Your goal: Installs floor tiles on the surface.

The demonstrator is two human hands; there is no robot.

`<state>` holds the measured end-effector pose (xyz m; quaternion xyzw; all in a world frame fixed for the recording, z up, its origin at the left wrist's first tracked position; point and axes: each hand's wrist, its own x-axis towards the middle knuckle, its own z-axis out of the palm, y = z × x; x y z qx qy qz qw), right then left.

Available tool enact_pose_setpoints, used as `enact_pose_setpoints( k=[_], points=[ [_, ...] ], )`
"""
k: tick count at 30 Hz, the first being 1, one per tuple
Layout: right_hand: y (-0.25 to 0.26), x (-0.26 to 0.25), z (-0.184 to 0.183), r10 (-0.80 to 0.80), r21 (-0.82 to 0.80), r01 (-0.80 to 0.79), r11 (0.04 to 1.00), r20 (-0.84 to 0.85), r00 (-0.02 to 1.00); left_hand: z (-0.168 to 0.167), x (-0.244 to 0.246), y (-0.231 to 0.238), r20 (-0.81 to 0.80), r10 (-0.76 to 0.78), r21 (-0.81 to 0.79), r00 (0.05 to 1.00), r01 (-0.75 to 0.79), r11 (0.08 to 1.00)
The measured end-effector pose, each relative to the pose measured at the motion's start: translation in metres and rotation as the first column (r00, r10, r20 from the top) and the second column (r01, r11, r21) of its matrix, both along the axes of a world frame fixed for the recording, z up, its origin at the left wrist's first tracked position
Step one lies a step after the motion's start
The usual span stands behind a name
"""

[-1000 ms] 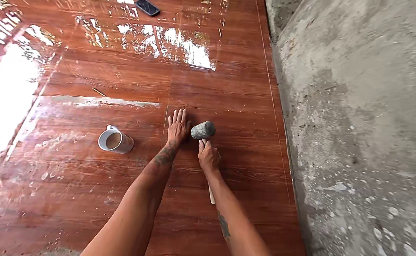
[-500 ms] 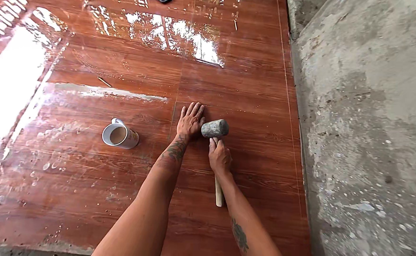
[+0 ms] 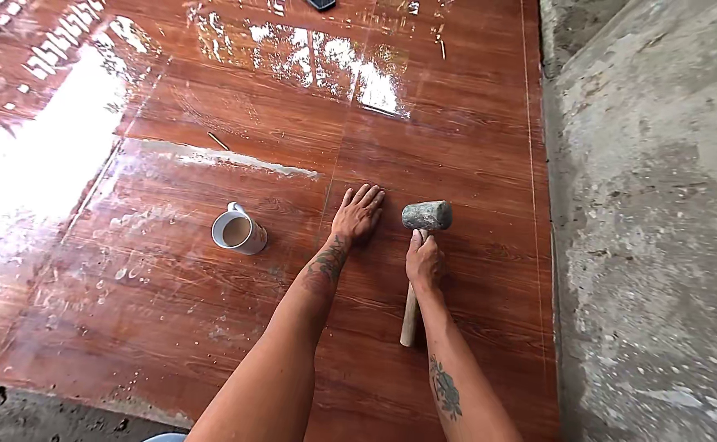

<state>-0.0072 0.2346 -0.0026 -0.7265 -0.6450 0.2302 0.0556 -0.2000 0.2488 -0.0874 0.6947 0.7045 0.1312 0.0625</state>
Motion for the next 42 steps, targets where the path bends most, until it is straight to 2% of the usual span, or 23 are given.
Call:
enact_pose_setpoints(
  k=[3,6,10,14,18,22,25,30,34,38,42],
  points=[
    [0.012,0.002,0.013,0.009,-0.067,-0.01,0.998,-0.008,1.0,0.001,0.002,0.001,0.006,0.004,0.001,1.0,-0.004,1.0],
    [0.005,0.001,0.01,-0.013,0.001,0.013,1.0,-0.028,1.0,0.001,0.001,0.003,0.005,0.004,-0.001,1.0,-0.004,1.0],
    [0.007,0.006,0.008,-0.009,-0.066,0.008,0.998,-0.015,1.0,-0.004,0.001,0.003,-0.02,-0.011,0.002,1.0,0.011,1.0],
    [0.003,0.011,0.008,-0.039,-0.012,0.038,0.999,-0.054,0.998,-0.002,0.002,0.004,-0.028,-0.002,-0.016,1.0,0.001,1.0],
    [0.011,0.014,0.011,-0.039,-0.105,0.03,0.994,-0.085,0.996,0.003,0.001,-0.001,-0.017,-0.003,-0.015,1.0,0.003,1.0],
    [0.015,0.024,0.008,-0.104,-0.013,0.103,0.995,-0.074,0.992,0.002,0.003,0.001,-0.011,-0.017,0.018,1.0,0.017,1.0],
    [0.022,0.034,0.001,-0.101,-0.064,0.099,0.993,-0.041,0.994,0.0,0.002,0.0,-0.023,-0.004,0.009,1.0,0.004,1.0],
    [0.023,0.044,0.005,-0.157,0.001,0.157,0.988,-0.058,0.986,0.0,0.003,0.001,-0.019,0.005,0.002,1.0,-0.004,1.0],
    [0.033,0.057,0.005,-0.166,-0.045,0.162,0.986,-0.08,0.983,-0.001,0.004,0.001,-0.021,0.003,0.016,1.0,-0.003,1.0],
    [0.035,0.065,-0.001,-0.236,0.043,0.24,0.97,-0.08,0.968,-0.001,0.002,0.0,-0.022,0.005,0.018,1.0,-0.005,1.0],
    [0.045,0.082,0.003,-0.245,-0.033,0.243,0.97,-0.086,0.966,0.0,0.004,0.0,-0.039,0.015,0.009,0.999,-0.014,1.0]
  ],
)
